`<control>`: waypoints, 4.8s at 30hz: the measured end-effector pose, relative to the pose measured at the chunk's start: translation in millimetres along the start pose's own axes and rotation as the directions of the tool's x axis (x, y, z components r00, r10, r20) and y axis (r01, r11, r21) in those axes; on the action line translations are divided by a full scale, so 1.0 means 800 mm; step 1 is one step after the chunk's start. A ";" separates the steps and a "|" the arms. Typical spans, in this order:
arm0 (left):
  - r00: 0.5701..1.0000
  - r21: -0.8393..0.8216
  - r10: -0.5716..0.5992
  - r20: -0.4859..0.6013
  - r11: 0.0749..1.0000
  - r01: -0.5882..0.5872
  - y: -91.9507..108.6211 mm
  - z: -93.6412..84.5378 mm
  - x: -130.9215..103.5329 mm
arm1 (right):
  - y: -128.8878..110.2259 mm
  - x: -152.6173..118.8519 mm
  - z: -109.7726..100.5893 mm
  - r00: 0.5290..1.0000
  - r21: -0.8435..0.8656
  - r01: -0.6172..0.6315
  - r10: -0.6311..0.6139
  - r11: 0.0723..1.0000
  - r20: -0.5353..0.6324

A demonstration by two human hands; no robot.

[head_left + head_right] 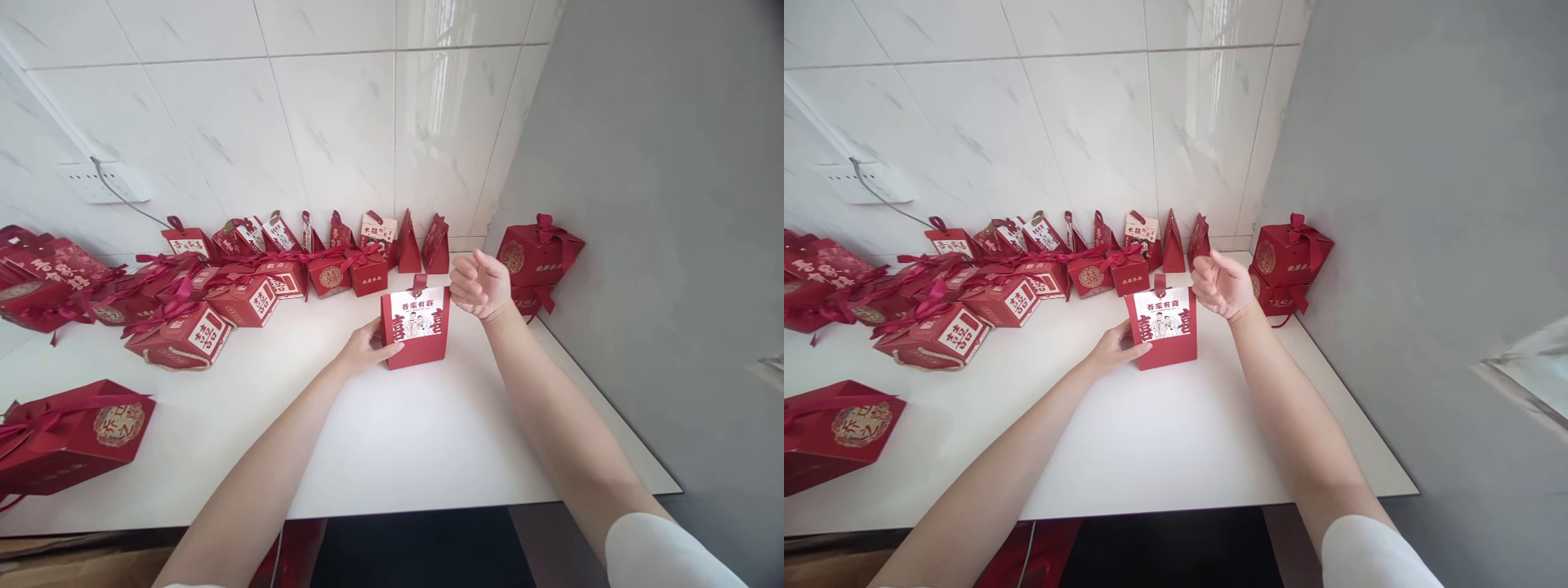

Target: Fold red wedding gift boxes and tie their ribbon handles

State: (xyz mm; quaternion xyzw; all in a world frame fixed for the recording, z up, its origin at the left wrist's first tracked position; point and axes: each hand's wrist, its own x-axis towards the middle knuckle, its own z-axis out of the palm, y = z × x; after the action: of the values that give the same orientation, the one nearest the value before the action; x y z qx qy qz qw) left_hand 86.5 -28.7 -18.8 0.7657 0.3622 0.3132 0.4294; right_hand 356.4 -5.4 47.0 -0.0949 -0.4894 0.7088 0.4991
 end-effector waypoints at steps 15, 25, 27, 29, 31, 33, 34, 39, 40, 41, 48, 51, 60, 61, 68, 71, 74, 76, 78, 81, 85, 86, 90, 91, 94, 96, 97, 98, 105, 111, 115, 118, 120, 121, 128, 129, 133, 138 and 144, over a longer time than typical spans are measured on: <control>1.000 -0.005 0.023 -0.006 1.000 -0.023 -0.005 0.000 0.001 | 0.040 0.006 -0.030 0.990 0.404 -0.077 0.022 0.911 0.138; 0.867 -0.141 -0.160 -0.472 0.984 0.105 -0.043 -0.045 0.019 | 0.111 0.028 0.006 0.904 -0.499 -0.003 -0.211 0.867 -0.372; 0.814 -0.118 -0.190 -0.548 0.982 0.149 -0.046 -0.047 0.019 | 0.136 0.025 0.009 0.941 -0.467 -0.098 -0.071 0.879 -0.332; 0.784 -0.096 -0.198 -0.588 0.980 0.175 -0.047 -0.046 0.019 | 0.150 0.023 0.009 0.940 -0.413 -0.168 0.020 0.895 -0.340; 0.824 -0.109 -0.175 -0.540 0.984 0.138 -0.045 -0.045 0.019 | 0.155 0.023 0.006 0.924 -0.358 -0.200 0.054 0.912 -0.380; 0.885 -0.150 -0.134 -0.446 0.986 0.074 -0.043 -0.045 0.016 | 0.154 0.025 0.002 0.903 -0.313 -0.210 0.061 0.926 -0.425; 0.911 -0.171 -0.117 -0.396 0.984 0.052 -0.041 -0.045 0.015 | 0.152 0.026 0.000 0.894 -0.295 -0.217 0.067 0.931 -0.444; 0.983 -0.219 -0.047 -0.175 0.976 0.008 -0.039 -0.041 0.007 | 0.144 0.027 -0.008 0.875 -0.218 -0.245 0.118 0.945 -0.470; 0.989 -0.215 -0.024 -0.149 0.977 -0.009 -0.039 -0.038 0.006 | 0.141 0.025 -0.010 0.879 -0.190 -0.246 0.136 0.950 -0.458; 0.990 -0.201 -0.011 -0.139 0.979 -0.017 -0.038 -0.035 0.005 | 0.138 0.024 -0.012 0.889 -0.161 -0.251 0.162 0.954 -0.427; 0.962 -0.053 -0.116 -0.249 0.993 0.106 -0.030 -0.018 0.004 | 0.122 0.017 -0.025 0.929 -0.066 -0.340 0.325 0.938 -0.175; 0.961 -0.034 -0.119 -0.251 0.993 0.114 -0.029 -0.018 0.004 | 0.125 0.018 -0.027 0.930 -0.068 -0.340 0.324 0.938 -0.175; 0.973 -0.012 -0.108 -0.205 0.994 0.108 -0.035 -0.019 0.004 | 0.126 0.019 -0.025 0.924 -0.085 -0.340 0.316 0.936 -0.213; 0.973 -0.017 -0.104 -0.205 0.995 0.102 -0.037 -0.019 0.005 | 0.126 0.019 -0.025 0.924 -0.079 -0.340 0.317 0.937 -0.216; 0.953 -0.112 -0.112 -0.280 0.990 0.083 -0.043 -0.020 0.009 | 0.136 0.022 -0.029 0.912 -0.123 -0.329 0.281 0.936 -0.299; 0.927 -0.080 -0.096 -0.363 0.994 0.071 -0.045 -0.022 0.010 | 0.142 0.023 -0.029 0.918 -0.231 -0.287 0.198 0.930 -0.343; 0.874 -0.009 -0.049 -0.483 0.999 0.051 -0.048 -0.025 0.012 | 0.148 0.024 -0.027 0.898 -0.317 -0.206 0.050 0.926 -0.436; 0.846 -0.047 -0.042 -0.532 0.999 0.020 -0.050 -0.026 0.013 | 0.151 0.023 -0.023 0.859 -0.385 -0.138 -0.083 0.913 -0.505; 0.850 -0.128 -0.041 -0.524 0.991 -0.031 -0.050 -0.025 0.015 | 0.153 0.021 -0.017 0.813 -0.497 -0.103 -0.215 0.862 -0.542; 0.911 -0.142 0.014 -0.413 0.987 -0.080 -0.050 -0.021 0.015 | 0.154 0.013 -0.004 0.804 -0.747 -0.122 -0.376 0.654 -0.460; 0.938 0.030 0.019 -0.347 1.000 -0.009 -0.051 -0.021 0.012 | 0.154 0.005 0.018 0.901 -0.885 -0.056 -0.359 0.462 -0.244; 0.931 0.043 0.007 -0.365 0.999 0.009 -0.051 -0.022 0.011 | 0.154 0.004 0.023 0.921 -0.890 -0.021 -0.338 0.455 -0.195; 0.895 -0.242 -0.082 -0.439 0.970 -0.030 -0.047 -0.029 0.013 | 0.152 0.006 0.030 0.917 -0.838 0.044 -0.354 0.544 -0.182; 0.886 -0.340 -0.108 -0.450 0.939 -0.059 -0.046 -0.031 0.014 | 0.152 0.007 0.028 0.902 -0.814 0.028 -0.366 0.581 -0.230; 0.849 -0.505 -0.160 -0.504 0.852 -0.140 -0.040 -0.034 0.019 | 0.151 0.014 0.014 0.852 -0.746 -0.064 -0.353 0.663 -0.387; 0.827 -0.545 -0.185 -0.531 0.822 -0.166 -0.037 -0.033 0.020 | 0.152 0.019 0.003 0.813 -0.700 -0.125 -0.332 0.703 -0.479; 0.822 -0.562 -0.197 -0.535 0.809 -0.172 -0.036 -0.032 0.019 | 0.152 0.020 -0.002 0.793 -0.678 -0.148 -0.323 0.720 -0.516; 0.825 -0.574 -0.203 -0.528 0.801 -0.170 -0.034 -0.032 0.019 | 0.152 0.022 -0.006 0.777 -0.659 -0.164 -0.316 0.734 -0.545; 0.890 -0.693 -0.236 -0.389 0.712 -0.114 -0.021 -0.032 0.007 | 0.154 0.022 -0.007 0.800 -0.660 -0.168 -0.290 0.732 -0.526; 0.897 -0.828 -0.365 -0.249 0.561 -0.001 -0.024 -0.037 0.010 | 0.156 0.023 -0.006 0.954 -0.607 -0.160 -0.036 0.778 -0.297; 0.895 -0.767 -0.343 -0.286 0.642 0.001 -0.024 -0.035 0.011 | 0.159 0.022 -0.008 0.970 -0.712 -0.134 -0.055 0.689 -0.236; 0.884 -0.736 -0.347 -0.313 0.677 0.005 -0.024 -0.034 0.012 | 0.159 0.022 -0.009 0.968 -0.735 -0.139 -0.064 0.664 -0.241; 0.884 -0.718 -0.334 -0.328 0.697 -0.003 -0.026 -0.035 0.013 | 0.160 0.021 -0.009 0.964 -0.757 -0.139 -0.088 0.639 -0.252; 0.880 -0.707 -0.333 -0.338 0.707 -0.004 -0.027 -0.036 0.014 | 0.160 0.021 -0.008 0.959 -0.770 -0.139 -0.110 0.623 -0.262; 0.906 -0.702 -0.301 -0.297 0.712 0.006 -0.031 -0.034 0.016 | 0.157 0.016 0.003 0.880 -0.855 -0.129 -0.340 0.503 -0.333; 0.915 -0.678 -0.274 -0.295 0.735 0.001 -0.030 -0.032 0.016 | 0.156 0.015 0.004 0.875 -0.863 -0.121 -0.358 0.491 -0.326; 0.904 -0.565 -0.224 -0.363 0.825 -0.023 -0.027 -0.027 0.018 | 0.154 0.013 0.009 0.880 -0.880 -0.084 -0.379 0.468 -0.285; 0.863 -0.761 -0.389 -0.323 0.649 0.008 -0.033 -0.040 0.022 | 0.151 0.011 0.014 0.901 -0.883 -0.054 -0.359 0.466 -0.245; 0.890 -0.911 -0.397 -0.223 0.409 -0.047 -0.031 -0.053 0.018 | 0.151 0.015 0.010 0.899 -0.885 -0.112 -0.333 0.452 -0.284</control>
State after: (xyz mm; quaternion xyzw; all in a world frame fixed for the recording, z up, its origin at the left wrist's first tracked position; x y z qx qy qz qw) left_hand 53.4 10.9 -19.8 0.2896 0.2993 0.5607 0.7157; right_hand 271.5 -3.0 -39.9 -0.4562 -0.6710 0.2769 0.5148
